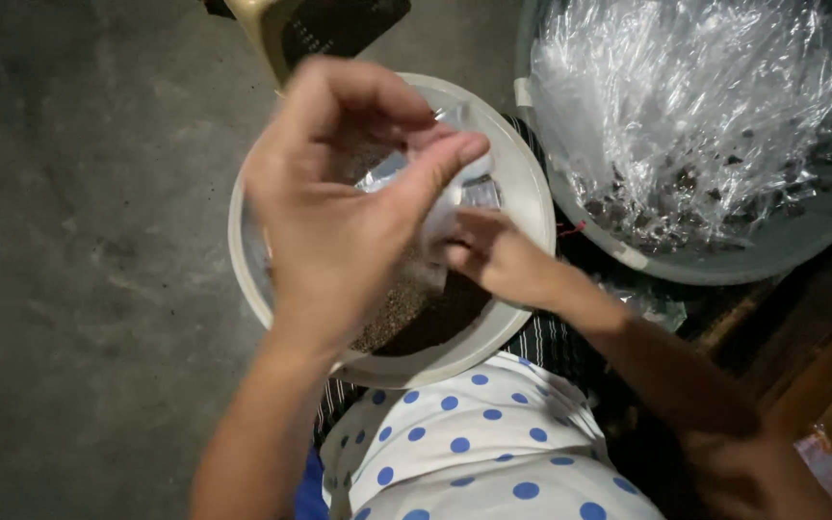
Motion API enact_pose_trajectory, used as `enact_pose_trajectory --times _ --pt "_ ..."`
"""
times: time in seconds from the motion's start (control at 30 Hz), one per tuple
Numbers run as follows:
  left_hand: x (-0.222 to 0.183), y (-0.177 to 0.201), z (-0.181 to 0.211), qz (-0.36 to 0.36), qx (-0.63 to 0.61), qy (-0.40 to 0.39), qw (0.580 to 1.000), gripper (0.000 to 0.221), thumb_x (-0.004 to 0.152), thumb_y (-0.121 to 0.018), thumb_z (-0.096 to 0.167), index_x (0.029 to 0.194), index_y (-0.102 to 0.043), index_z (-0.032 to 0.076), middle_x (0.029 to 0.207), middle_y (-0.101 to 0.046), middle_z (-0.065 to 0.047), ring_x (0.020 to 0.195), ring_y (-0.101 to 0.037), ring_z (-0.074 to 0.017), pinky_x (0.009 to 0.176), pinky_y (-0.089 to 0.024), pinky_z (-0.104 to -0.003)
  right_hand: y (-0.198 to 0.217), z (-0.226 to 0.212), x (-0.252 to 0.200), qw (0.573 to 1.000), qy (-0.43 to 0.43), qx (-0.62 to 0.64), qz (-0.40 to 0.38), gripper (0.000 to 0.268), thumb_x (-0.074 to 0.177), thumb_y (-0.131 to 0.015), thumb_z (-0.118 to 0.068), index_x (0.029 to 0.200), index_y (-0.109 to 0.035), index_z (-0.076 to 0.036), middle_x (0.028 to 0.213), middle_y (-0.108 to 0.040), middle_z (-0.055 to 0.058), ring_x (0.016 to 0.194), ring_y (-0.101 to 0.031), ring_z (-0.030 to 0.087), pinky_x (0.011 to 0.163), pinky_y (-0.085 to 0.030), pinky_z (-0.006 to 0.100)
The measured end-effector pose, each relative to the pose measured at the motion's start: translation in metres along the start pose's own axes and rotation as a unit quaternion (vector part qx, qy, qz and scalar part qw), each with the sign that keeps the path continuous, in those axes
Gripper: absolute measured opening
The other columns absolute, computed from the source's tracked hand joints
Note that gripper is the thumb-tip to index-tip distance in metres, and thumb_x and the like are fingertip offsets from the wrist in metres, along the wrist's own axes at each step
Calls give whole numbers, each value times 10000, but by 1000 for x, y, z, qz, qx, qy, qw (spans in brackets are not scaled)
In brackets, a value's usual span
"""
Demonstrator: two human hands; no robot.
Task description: Filling small plastic bags with granular food material from a large bowl
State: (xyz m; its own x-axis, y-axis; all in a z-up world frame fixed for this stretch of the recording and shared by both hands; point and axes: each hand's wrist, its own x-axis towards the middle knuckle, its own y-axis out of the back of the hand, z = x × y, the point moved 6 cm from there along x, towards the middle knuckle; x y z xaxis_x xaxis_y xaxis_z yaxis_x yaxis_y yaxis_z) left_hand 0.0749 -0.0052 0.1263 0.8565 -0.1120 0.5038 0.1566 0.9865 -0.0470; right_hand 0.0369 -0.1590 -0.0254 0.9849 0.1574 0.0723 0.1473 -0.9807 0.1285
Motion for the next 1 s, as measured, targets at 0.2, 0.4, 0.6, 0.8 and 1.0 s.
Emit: enact_pose_trajectory --times 0.2,0.4,0.6,0.8,1.0 --pt "-15 -16 -18 -84 46 -7 995 351 786 -931 119 996 -653 82 846 -703 -57 828 -784 -226 841 -610 -355 19 -45 -1 993 75 -94 5 273 865 -717 25 1130 -682 -30 975 -628 93 957 -645 229 911 -551 386" --pt "-53 -23 -97 -263 44 175 948 309 1066 -541 299 1062 -683 25 880 -712 -187 879 -706 -301 863 -537 -449 103 -57 -6 936 107 -167 292 348 1160 -532 -134 864 -673 -18 584 -535 56 530 -535 140 604 -485 255" --pt "-34 15 -97 -119 349 18 929 85 1050 -687 244 1059 -759 199 834 -630 30 823 -640 -177 866 -444 -374 34 -54 -25 978 84 -66 178 200 893 -631 97 899 -755 -60 647 -667 97 497 -615 156 475 -559 263" --pt "-64 -5 -116 -142 211 41 966 310 777 -757 23 1084 -747 68 927 -748 -136 851 -730 -346 875 -532 -462 11 -24 -10 987 150 -27 46 283 872 -475 111 1015 -684 -16 880 -691 173 703 -669 241 659 -579 372" --pt "-65 -22 -86 -155 236 -85 955 266 707 -755 -33 849 -654 168 741 -655 11 867 -646 -271 930 -428 -403 14 33 6 971 -40 147 186 184 1066 -558 -209 999 -530 -40 659 -647 122 341 -554 129 309 -454 213"
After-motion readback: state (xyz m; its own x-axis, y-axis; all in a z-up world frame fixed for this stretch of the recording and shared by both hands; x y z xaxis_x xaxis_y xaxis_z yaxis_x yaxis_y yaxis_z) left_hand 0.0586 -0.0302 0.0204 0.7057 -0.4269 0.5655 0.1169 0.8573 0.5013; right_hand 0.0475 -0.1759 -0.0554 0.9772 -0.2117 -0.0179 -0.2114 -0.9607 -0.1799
